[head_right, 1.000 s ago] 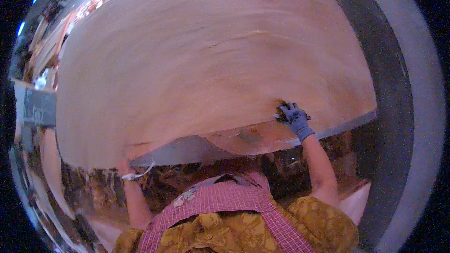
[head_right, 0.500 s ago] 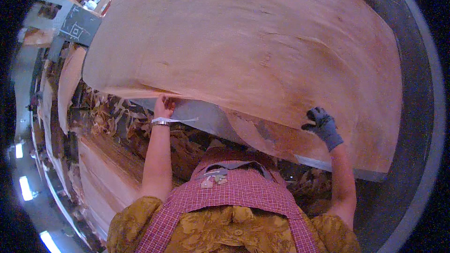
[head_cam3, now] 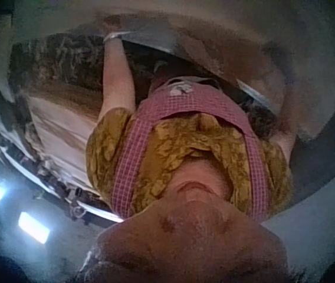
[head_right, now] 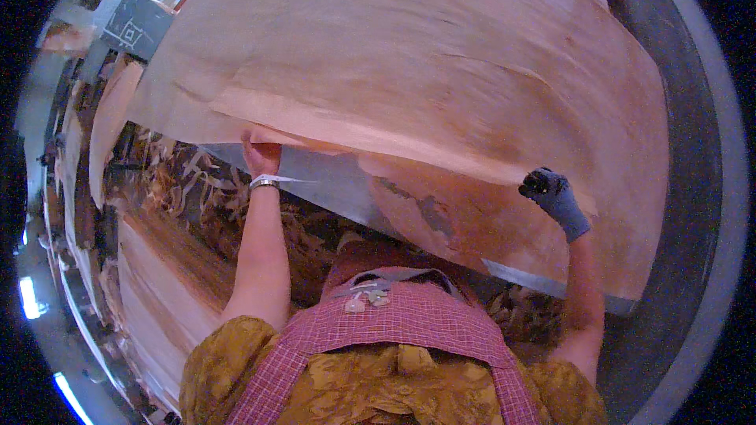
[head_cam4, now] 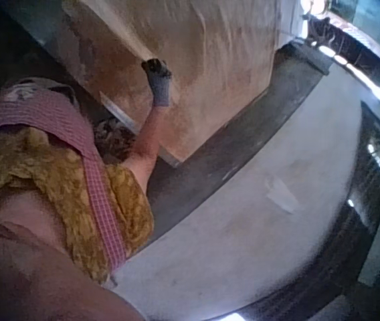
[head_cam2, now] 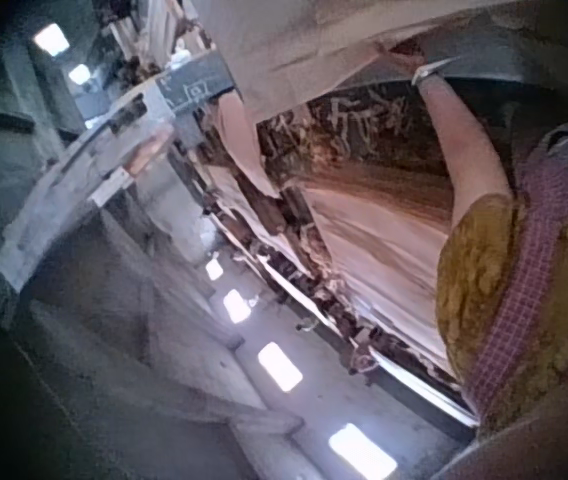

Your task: The person trims and aligns thin sheets of wood veneer on a metal table using a small hand-held blade, then stacks the completed sheets onto a large pile.

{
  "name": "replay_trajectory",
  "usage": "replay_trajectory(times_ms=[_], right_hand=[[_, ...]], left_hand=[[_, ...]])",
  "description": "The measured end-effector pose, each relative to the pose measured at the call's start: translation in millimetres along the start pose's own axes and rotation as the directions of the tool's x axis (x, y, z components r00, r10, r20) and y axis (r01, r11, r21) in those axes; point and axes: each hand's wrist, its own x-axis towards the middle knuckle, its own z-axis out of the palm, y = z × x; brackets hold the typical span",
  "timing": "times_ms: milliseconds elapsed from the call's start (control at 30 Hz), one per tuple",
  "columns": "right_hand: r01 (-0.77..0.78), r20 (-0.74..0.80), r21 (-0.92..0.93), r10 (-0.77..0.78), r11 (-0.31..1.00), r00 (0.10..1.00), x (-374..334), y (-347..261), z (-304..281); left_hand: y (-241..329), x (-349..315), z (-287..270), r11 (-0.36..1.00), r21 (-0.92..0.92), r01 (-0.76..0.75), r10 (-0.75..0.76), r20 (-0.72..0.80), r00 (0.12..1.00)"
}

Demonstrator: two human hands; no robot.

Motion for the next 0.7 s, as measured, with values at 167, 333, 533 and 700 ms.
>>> replay_trajectory(times_ms=[167, 333, 533, 700], right_hand=[[0.006, -0.012, 0.008, -0.006, 1.0, 1.0, -2.3, -19.7, -13.9], [-0.075, -0.152, 0.094, 0.089, 0.993, 0.984, -6.3, -27.9, -11.8], [-0.06, -0.098, -0.048, 0.056, 0.997, 0.994, -6.3, -33.5, -11.7], [-0.106, 0.023, 0.001, 0.106, 0.994, 0.994, -18.9, -38.3, 2.2]], left_hand=[[1.9, -1.5, 17.8, 0.999, -0.033, -0.027, 0.024, -0.093, 0.995], [4.3, -20.8, -4.1, 0.977, 0.207, 0.048, -0.014, -0.165, 0.986], [8.9, -66.7, -35.7, 0.879, 0.477, -0.008, 0.176, -0.308, 0.935], [11.7, -81.6, -35.9, 0.738, 0.657, 0.156, 0.351, -0.571, 0.742]])
